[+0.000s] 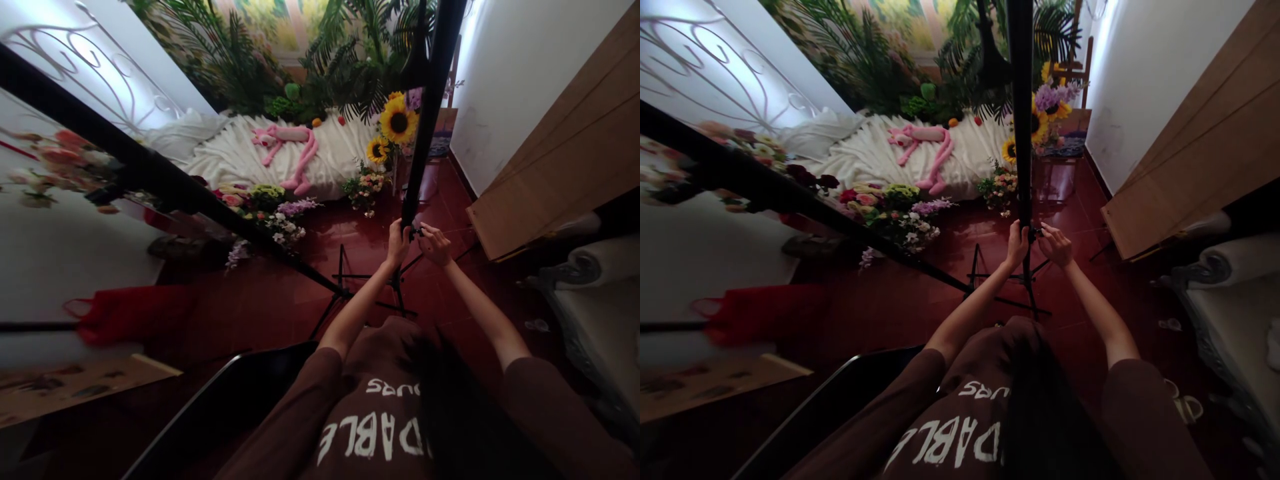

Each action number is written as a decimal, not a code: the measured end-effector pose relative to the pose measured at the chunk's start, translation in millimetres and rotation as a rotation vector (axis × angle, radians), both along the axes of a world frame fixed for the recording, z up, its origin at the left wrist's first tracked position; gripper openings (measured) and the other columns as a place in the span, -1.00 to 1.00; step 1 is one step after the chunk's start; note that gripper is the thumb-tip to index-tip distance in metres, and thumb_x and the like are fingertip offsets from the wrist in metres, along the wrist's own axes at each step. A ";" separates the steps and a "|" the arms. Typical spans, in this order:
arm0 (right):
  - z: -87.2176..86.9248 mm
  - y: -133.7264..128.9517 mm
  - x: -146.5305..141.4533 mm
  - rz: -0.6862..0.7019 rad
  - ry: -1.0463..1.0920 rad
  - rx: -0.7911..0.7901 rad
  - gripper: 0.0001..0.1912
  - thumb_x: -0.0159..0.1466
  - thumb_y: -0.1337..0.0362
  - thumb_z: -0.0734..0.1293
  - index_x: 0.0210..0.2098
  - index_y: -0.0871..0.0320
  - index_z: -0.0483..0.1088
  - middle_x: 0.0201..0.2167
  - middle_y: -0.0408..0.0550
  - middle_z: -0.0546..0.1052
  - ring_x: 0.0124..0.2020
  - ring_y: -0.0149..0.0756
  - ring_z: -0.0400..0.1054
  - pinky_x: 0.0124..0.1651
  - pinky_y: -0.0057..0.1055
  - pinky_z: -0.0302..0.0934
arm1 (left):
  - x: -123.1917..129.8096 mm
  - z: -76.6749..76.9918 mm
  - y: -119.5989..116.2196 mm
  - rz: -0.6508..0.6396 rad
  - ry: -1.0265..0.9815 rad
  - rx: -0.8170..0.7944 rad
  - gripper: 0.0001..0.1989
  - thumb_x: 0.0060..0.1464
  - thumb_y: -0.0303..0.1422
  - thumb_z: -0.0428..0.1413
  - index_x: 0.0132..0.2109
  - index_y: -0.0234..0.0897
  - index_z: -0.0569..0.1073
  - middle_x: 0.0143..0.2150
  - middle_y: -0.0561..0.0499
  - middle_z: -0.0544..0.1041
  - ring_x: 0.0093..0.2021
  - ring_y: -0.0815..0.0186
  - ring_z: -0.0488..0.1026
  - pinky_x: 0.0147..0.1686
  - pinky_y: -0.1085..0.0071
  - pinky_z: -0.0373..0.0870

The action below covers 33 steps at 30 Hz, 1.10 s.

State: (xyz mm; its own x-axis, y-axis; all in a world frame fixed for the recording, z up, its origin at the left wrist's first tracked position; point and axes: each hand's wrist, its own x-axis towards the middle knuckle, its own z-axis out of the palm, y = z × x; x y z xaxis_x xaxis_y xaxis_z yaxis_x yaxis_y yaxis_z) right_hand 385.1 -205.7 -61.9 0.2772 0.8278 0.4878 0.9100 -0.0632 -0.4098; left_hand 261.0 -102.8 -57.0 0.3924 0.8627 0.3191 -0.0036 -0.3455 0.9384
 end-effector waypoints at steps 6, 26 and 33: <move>3.2 -3.3 -5.4 0.014 0.076 -0.002 -0.70 0.41 0.14 0.13 0.00 0.08 0.38 0.23 0.10 0.42 0.22 -0.22 0.35 0.18 -0.23 0.31 | 11.2 38.9 12.8 0.023 -0.086 0.144 -0.57 0.25 0.03 -0.06 -0.02 -0.20 0.40 -0.09 -0.13 0.50 0.06 0.20 0.43 0.20 0.16 0.26; 40.4 29.7 -13.8 -0.135 1.221 -0.021 -0.93 0.32 0.24 0.28 -0.25 0.09 0.30 -0.75 -0.35 0.32 -0.81 -0.52 0.08 -0.74 -0.63 -0.10 | 25.7 116.9 21.5 -0.120 -0.361 0.134 -0.50 0.21 0.11 -0.09 -0.04 -0.21 0.37 -0.39 0.01 0.44 -0.37 0.35 0.48 -0.27 0.35 0.50; 53.7 38.3 -3.9 -0.103 1.959 -0.190 -0.78 0.30 0.51 0.10 -0.30 0.21 0.34 -0.76 -0.34 0.23 -0.82 -0.63 -0.02 -0.78 -0.77 -0.20 | 24.5 113.8 23.5 -0.145 -0.328 0.163 -0.51 0.25 0.09 -0.11 0.02 -0.21 0.35 -0.39 0.03 0.45 -0.40 0.39 0.42 -0.33 0.42 0.41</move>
